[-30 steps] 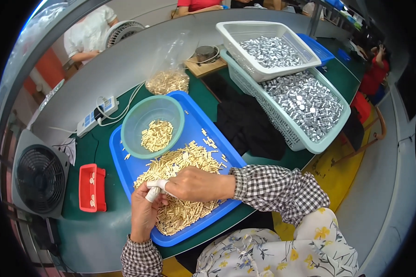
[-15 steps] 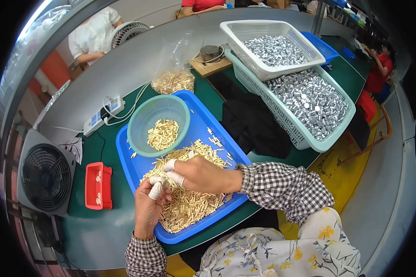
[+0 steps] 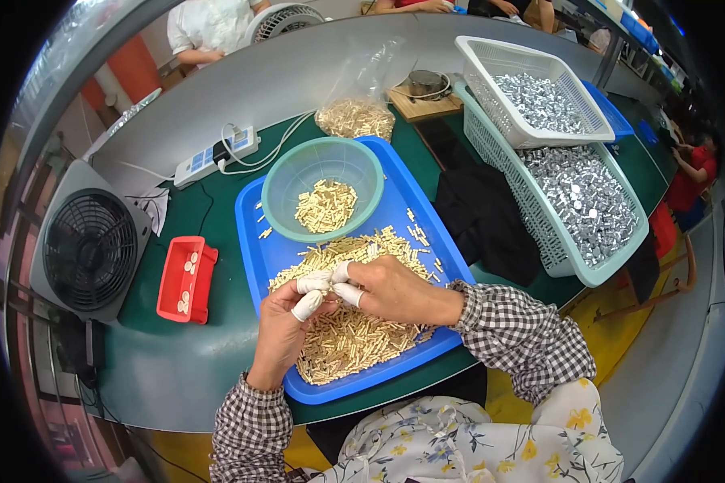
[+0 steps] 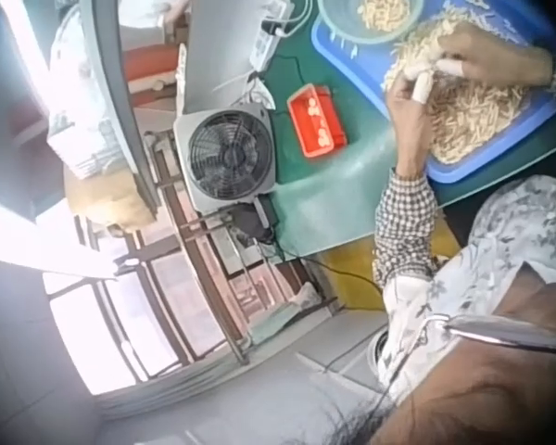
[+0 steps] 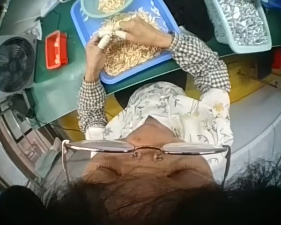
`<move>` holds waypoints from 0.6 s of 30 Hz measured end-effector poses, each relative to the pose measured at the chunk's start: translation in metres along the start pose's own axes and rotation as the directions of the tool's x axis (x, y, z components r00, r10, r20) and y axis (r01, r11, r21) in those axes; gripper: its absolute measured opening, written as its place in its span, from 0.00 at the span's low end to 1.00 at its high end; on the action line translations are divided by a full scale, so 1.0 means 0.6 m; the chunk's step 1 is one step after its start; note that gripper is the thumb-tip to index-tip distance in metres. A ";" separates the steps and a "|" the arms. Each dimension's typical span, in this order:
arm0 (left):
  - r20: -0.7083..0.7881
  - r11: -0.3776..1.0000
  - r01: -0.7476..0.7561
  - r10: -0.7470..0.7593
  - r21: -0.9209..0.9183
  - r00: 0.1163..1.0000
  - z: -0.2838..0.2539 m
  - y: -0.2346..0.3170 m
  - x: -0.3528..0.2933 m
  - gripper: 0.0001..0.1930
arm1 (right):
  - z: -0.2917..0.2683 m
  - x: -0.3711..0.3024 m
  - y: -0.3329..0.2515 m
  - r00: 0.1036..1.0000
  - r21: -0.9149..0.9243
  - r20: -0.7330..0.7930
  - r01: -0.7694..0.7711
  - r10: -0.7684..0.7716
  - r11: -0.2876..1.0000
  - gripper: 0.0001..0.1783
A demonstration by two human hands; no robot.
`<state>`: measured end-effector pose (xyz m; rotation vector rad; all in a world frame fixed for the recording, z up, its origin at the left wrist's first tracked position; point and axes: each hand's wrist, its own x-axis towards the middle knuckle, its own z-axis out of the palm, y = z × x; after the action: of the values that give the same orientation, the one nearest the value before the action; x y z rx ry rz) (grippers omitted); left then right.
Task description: Sorting through a pile of small metal pins and placing specific ones into a bowl for inspection or assembly.
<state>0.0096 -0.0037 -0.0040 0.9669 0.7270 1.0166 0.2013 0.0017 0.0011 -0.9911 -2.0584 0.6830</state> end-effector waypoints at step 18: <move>0.000 0.907 -0.118 0.129 0.405 0.992 -0.008 -0.009 -0.001 0.07 | -0.021 0.006 -0.018 0.967 0.334 0.248 -0.137 0.054 0.932 0.06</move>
<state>0.0072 -0.0038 -0.0111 1.3751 0.9305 1.0096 0.2051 0.0004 0.0180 -0.8387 -1.9971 1.2227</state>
